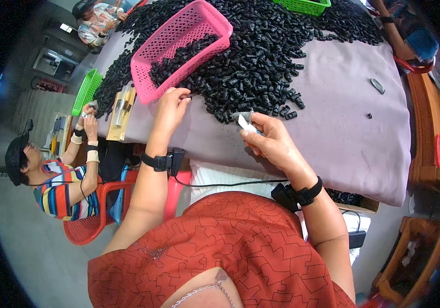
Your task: The recorder is assembling small black shoe components by hand at a factory workstation.
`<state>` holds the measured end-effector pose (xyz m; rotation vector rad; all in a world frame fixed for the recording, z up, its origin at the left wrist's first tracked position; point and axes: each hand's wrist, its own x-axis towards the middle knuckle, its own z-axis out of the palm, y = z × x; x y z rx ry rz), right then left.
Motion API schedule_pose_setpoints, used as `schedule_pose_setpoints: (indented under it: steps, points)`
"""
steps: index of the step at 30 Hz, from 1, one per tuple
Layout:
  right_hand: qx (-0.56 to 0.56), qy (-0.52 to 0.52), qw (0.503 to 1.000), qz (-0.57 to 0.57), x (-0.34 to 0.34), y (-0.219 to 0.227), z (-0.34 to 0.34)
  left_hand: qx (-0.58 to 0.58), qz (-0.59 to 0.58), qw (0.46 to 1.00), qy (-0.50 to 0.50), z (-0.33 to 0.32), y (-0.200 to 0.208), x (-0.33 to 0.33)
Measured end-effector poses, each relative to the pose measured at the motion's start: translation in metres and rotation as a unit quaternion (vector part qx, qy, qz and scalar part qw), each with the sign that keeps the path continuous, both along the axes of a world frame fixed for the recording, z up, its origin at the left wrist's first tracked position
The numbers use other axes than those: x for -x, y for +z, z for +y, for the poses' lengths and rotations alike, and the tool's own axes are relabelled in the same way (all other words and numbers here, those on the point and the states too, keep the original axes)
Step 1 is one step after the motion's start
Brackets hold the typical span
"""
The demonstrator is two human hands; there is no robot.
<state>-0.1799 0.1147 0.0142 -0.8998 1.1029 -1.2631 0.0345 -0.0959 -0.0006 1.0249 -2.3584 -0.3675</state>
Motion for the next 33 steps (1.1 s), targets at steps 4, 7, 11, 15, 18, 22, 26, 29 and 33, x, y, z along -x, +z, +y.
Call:
schedule_pose_setpoints:
  steps: [4,7,11,15,18,22,26,29,33]
  points:
    - [-0.002,0.009,1.000,0.005,0.001,-0.002,-0.001,-0.035,-0.015,0.999,0.028,-0.015,-0.008,-0.009]
    - [0.002,0.015,1.000,-0.008,0.001,-0.002,-0.001,-0.057,0.002,0.998,0.026,-0.016,-0.008,-0.013]
    - [-0.002,0.009,1.000,-0.007,0.000,0.001,-0.001,-0.107,-0.010,0.994,0.025,-0.016,-0.004,-0.019]
    - [-0.003,0.012,1.000,-0.014,0.000,0.001,-0.001,-0.032,-0.050,0.998,0.019,-0.005,-0.003,-0.017]
    - [0.000,0.010,1.000,-0.006,-0.001,0.001,-0.001,-0.023,-0.047,0.998,0.018,0.001,-0.003,-0.018]
    - [0.002,-0.002,1.000,0.023,-0.001,-0.001,-0.001,-0.026,-0.047,0.998,0.030,0.011,-0.003,-0.017]
    - [0.014,0.006,1.000,0.014,-0.001,-0.004,-0.001,-0.283,0.121,0.951,-0.031,0.037,0.009,-0.008]
    - [0.036,0.009,0.999,-0.007,-0.007,0.005,0.002,-0.499,0.307,0.803,-0.108,0.058,0.013,0.001]
    - [0.070,0.045,0.996,-0.027,-0.007,0.005,0.005,-0.630,0.385,0.662,-0.133,0.080,0.017,0.015]
